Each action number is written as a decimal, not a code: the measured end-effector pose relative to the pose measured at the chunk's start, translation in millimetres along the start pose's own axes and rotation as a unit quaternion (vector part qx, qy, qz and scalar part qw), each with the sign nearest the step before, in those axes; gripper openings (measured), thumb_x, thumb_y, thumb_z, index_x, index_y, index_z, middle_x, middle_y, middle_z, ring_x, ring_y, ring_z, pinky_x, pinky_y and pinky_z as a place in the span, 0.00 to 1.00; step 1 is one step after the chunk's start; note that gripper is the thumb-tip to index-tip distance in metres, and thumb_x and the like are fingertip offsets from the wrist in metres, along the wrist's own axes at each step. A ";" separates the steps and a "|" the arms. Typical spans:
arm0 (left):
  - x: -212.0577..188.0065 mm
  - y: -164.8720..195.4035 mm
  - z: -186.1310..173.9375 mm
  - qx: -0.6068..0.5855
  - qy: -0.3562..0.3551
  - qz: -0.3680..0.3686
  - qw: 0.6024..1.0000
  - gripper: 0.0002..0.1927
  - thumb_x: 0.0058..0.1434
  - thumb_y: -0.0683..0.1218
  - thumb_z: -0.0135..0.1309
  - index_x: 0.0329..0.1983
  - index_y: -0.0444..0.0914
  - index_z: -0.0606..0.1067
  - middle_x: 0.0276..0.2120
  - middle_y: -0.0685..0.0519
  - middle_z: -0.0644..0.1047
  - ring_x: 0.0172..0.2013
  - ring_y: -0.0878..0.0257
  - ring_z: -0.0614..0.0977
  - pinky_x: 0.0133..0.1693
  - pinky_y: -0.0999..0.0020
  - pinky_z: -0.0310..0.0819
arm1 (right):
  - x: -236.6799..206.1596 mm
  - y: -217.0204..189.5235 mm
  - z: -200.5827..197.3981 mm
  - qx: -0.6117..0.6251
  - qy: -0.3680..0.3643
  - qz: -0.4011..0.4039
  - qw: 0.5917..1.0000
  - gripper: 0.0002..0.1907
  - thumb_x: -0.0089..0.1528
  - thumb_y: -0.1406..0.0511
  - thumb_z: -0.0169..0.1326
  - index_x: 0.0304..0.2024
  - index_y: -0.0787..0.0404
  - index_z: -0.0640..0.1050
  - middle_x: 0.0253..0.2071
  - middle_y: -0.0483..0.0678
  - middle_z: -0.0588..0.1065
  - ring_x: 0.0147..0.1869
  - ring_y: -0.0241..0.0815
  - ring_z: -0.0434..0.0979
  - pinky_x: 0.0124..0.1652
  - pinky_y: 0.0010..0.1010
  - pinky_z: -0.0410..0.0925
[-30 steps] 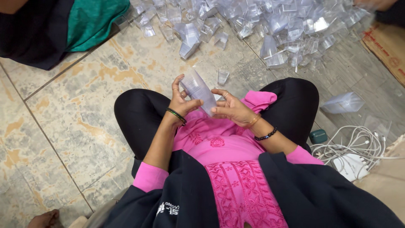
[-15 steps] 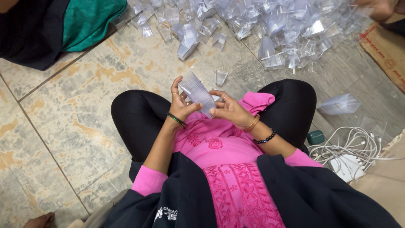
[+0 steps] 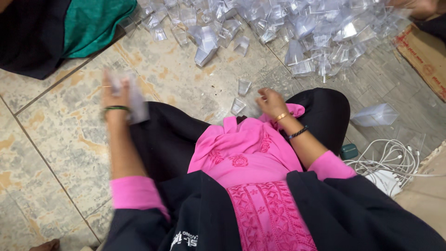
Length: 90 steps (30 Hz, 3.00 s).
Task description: The person sits on the floor among a large pile of small clear plastic cups and nests cups one at a time into stacks, then sets completed stacks aside. Other workers around the pile perform the same cup-nesting work.
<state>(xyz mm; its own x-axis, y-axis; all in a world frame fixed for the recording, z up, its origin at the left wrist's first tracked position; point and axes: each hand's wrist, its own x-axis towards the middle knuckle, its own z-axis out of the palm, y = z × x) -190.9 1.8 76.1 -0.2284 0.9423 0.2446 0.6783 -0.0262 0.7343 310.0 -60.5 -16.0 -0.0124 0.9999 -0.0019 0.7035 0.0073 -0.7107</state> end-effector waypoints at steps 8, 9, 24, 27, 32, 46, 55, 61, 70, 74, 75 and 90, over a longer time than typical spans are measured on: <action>-78.7 -122.0 -79.0 0.484 -0.428 -0.425 0.634 0.34 0.62 0.62 0.64 0.69 0.49 0.71 0.68 0.47 0.74 0.67 0.47 0.75 0.63 0.44 0.68 | 25.1 12.6 56.2 -0.036 -0.068 -0.048 0.996 0.21 0.57 0.59 0.64 0.47 0.67 0.81 0.42 0.60 0.81 0.44 0.54 0.82 0.44 0.40 0.74; -97.0 -128.6 -82.3 0.483 -0.456 -0.458 0.591 0.34 0.61 0.62 0.65 0.68 0.49 0.72 0.67 0.48 0.75 0.67 0.48 0.76 0.63 0.42 0.68 | 26.2 12.1 65.5 -0.056 -0.074 -0.066 0.994 0.23 0.55 0.59 0.65 0.47 0.68 0.81 0.41 0.61 0.80 0.44 0.56 0.81 0.43 0.41 0.73; -116.7 -125.3 -55.3 0.261 0.049 -0.029 0.964 0.29 0.69 0.60 0.61 0.62 0.36 0.76 0.60 0.38 0.77 0.61 0.42 0.77 0.64 0.52 0.69 | -0.7 -21.6 34.7 0.617 -0.233 0.206 0.723 0.07 0.64 0.68 0.60 0.36 0.64 0.75 0.52 0.59 0.79 0.53 0.53 0.82 0.54 0.40 0.75; -102.1 -39.1 56.1 0.122 0.013 -0.069 0.990 0.17 0.67 0.52 0.61 0.52 0.36 0.80 0.42 0.43 0.82 0.41 0.51 0.83 0.46 0.57 0.78 | -7.1 -35.0 28.0 0.626 -0.207 0.195 0.726 0.05 0.63 0.69 0.60 0.38 0.63 0.76 0.54 0.60 0.78 0.51 0.50 0.82 0.52 0.37 0.76; -133.1 73.1 215.6 -0.279 -0.317 -0.095 0.901 0.35 0.65 0.54 0.62 0.68 0.32 0.65 0.51 0.40 0.78 0.45 0.62 0.82 0.43 0.71 0.80 | -25.3 -65.9 31.4 0.430 -0.123 0.060 0.892 0.15 0.62 0.70 0.60 0.49 0.61 0.72 0.52 0.52 0.74 0.50 0.39 0.79 0.46 0.32 0.76; -115.0 33.1 213.7 -0.197 -0.358 -0.203 0.890 0.31 0.64 0.54 0.62 0.64 0.30 0.72 0.53 0.44 0.78 0.47 0.60 0.80 0.45 0.66 0.75 | -135.7 113.9 -261.0 -0.205 0.449 0.243 0.835 0.28 0.62 0.56 0.64 0.60 0.58 0.72 0.55 0.59 0.72 0.56 0.61 0.74 0.54 0.51 0.69; -117.9 36.7 201.1 -0.133 -0.366 -0.150 0.909 0.30 0.62 0.56 0.60 0.60 0.32 0.74 0.50 0.44 0.81 0.45 0.58 0.83 0.47 0.65 0.77 | -125.8 155.0 -208.9 -0.187 0.281 0.470 0.815 0.40 0.66 0.38 0.41 0.74 0.49 0.59 0.75 0.67 0.48 0.79 0.67 0.44 0.66 0.72 0.44; -112.7 45.2 205.0 -0.067 -0.373 -0.130 0.916 0.32 0.59 0.58 0.61 0.60 0.33 0.74 0.53 0.42 0.80 0.49 0.54 0.83 0.49 0.60 0.78 | -115.2 136.7 -195.3 -0.245 0.398 0.203 0.860 0.40 0.73 0.46 0.53 0.77 0.62 0.58 0.76 0.71 0.50 0.80 0.71 0.46 0.71 0.67 0.47; -7.8 55.5 201.2 -0.066 -0.255 0.032 0.964 0.30 0.50 0.56 0.68 0.53 0.35 0.79 0.55 0.40 0.78 0.54 0.49 0.80 0.55 0.57 0.75 | 60.6 42.2 -109.5 -0.128 0.168 -0.040 0.977 0.38 0.64 0.48 0.61 0.68 0.61 0.68 0.71 0.70 0.61 0.75 0.70 0.59 0.68 0.53 0.59; 77.4 56.8 196.2 -0.071 -0.143 0.105 0.982 0.26 0.51 0.55 0.70 0.48 0.37 0.82 0.61 0.40 0.75 0.62 0.47 0.76 0.63 0.55 0.69 | 157.1 19.1 -105.2 -0.123 0.066 -0.059 0.989 0.43 0.60 0.45 0.62 0.70 0.57 0.65 0.72 0.68 0.58 0.74 0.69 0.58 0.66 0.54 0.59; 98.5 57.8 197.6 -0.075 -0.128 0.107 0.983 0.27 0.52 0.56 0.70 0.50 0.36 0.81 0.63 0.40 0.74 0.64 0.46 0.74 0.63 0.55 0.69 | 183.0 17.7 -107.0 -0.116 0.059 -0.057 0.990 0.44 0.60 0.44 0.62 0.71 0.56 0.65 0.72 0.67 0.58 0.74 0.68 0.58 0.66 0.53 0.59; 357.3 88.8 295.6 0.243 -0.266 -0.095 0.928 0.63 0.43 0.83 0.54 0.79 0.59 0.47 0.77 0.49 0.41 0.73 0.37 0.48 0.65 0.24 0.40 | 537.0 10.5 -104.5 -0.140 0.039 0.035 0.989 0.54 0.57 0.36 0.60 0.77 0.50 0.56 0.77 0.64 0.47 0.82 0.63 0.42 0.68 0.61 0.49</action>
<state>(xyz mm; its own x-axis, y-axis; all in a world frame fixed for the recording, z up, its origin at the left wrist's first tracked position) -5.8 434.8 41.5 -0.0869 0.9494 -0.3017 0.9253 0.1892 0.3288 385.0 477.6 49.1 0.0906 0.9957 0.0177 0.8701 -0.0705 -0.4878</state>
